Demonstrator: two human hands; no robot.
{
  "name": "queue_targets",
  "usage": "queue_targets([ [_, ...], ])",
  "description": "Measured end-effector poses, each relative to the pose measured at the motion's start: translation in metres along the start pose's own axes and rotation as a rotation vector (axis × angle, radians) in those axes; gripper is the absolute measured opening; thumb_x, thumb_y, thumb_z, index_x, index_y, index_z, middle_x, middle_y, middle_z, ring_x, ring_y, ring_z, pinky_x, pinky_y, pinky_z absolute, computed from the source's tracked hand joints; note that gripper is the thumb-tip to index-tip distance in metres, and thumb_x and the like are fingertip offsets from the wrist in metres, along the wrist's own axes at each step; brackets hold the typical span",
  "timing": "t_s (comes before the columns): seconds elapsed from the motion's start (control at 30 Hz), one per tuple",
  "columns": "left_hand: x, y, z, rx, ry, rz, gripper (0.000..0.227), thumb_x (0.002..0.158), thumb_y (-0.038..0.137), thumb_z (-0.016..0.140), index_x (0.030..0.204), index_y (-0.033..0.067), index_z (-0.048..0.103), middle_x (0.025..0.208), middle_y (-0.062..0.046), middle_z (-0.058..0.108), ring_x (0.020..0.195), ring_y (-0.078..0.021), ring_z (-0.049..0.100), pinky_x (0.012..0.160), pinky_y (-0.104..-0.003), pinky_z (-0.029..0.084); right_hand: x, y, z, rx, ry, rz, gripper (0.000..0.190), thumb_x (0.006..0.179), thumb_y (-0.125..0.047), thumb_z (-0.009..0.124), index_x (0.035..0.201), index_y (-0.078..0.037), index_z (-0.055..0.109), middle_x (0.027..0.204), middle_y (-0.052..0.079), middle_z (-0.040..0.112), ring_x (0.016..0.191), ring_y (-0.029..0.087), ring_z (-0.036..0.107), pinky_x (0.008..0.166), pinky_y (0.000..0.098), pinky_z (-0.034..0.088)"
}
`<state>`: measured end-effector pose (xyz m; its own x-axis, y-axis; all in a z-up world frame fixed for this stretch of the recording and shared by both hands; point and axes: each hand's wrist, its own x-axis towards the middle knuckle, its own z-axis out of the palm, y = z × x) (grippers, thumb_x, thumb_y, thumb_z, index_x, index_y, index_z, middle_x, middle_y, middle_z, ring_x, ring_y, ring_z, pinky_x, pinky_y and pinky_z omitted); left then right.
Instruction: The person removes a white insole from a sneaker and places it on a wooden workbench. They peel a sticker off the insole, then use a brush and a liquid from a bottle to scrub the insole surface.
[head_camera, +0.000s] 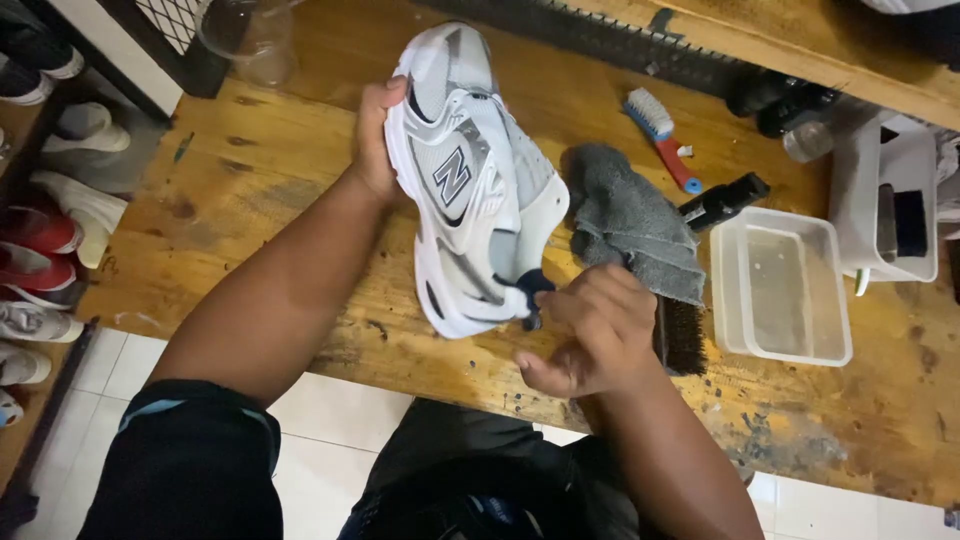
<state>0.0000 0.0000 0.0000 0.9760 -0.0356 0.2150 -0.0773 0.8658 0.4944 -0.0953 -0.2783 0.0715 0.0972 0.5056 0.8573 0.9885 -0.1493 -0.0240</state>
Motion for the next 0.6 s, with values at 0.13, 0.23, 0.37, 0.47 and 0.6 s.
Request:
queue_targets([
  [0.13, -0.001, 0.007, 0.0, 0.204, 0.084, 0.097, 0.03, 0.084, 0.042, 0.057, 0.089, 0.0131, 0.064, 0.084, -0.006, 0.066, 0.083, -0.0201, 0.059, 0.08, -0.035, 0.045, -0.008, 0.005, 0.003, -0.073, 0.025, 0.029, 0.03, 0.092, -0.032, 0.071, 0.092, -0.003, 0.062, 0.059, 0.0, 0.051, 0.047, 0.015, 0.046, 0.047, 0.0317, 0.03],
  [0.23, 0.0, 0.01, -0.003, 0.094, 0.096, 0.07, 0.033, 0.083, 0.035, 0.059, 0.097, 0.0075, 0.069, 0.095, -0.012, 0.071, 0.092, -0.0264, 0.065, 0.088, -0.037, 0.048, -0.006, 0.004, 0.001, -0.102, 0.025, 0.074, 0.023, 0.093, -0.024, 0.074, 0.089, -0.004, 0.063, 0.062, 0.001, 0.06, 0.048, 0.013, 0.052, 0.047, 0.0291, 0.033],
  [0.37, 0.0, 0.015, 0.007, 0.219, 0.185, 0.127, 0.036, 0.079, 0.042, 0.058, 0.094, 0.0113, 0.068, 0.092, -0.01, 0.071, 0.091, -0.0245, 0.064, 0.087, -0.035, 0.047, -0.004, -0.001, -0.006, -0.162, -0.053, 0.177, 0.023, 0.095, -0.027, 0.073, 0.097, -0.006, 0.065, 0.069, 0.001, 0.06, 0.056, 0.015, 0.057, 0.053, 0.0307, 0.041],
  [0.47, 0.002, 0.018, 0.012, 0.233, 0.234, 0.135, 0.035, 0.077, 0.043, 0.059, 0.093, 0.013, 0.068, 0.091, -0.01, 0.071, 0.091, -0.0249, 0.065, 0.086, -0.036, 0.047, -0.002, -0.001, -0.009, -0.179, -0.07, 0.225, 0.025, 0.095, -0.027, 0.075, 0.103, -0.005, 0.067, 0.072, 0.0, 0.06, 0.06, 0.015, 0.06, 0.055, 0.0312, 0.044],
  [0.6, -0.005, 0.027, 0.031, 0.283, 0.312, 0.049, 0.04, 0.072, 0.039, 0.059, 0.097, 0.0101, 0.071, 0.097, -0.013, 0.074, 0.097, -0.0295, 0.068, 0.089, -0.037, 0.051, -0.002, -0.001, -0.008, -0.185, -0.061, 0.247, 0.026, 0.096, -0.026, 0.074, 0.107, -0.003, 0.07, 0.072, -0.001, 0.063, 0.064, 0.015, 0.065, 0.059, 0.0323, 0.051],
])
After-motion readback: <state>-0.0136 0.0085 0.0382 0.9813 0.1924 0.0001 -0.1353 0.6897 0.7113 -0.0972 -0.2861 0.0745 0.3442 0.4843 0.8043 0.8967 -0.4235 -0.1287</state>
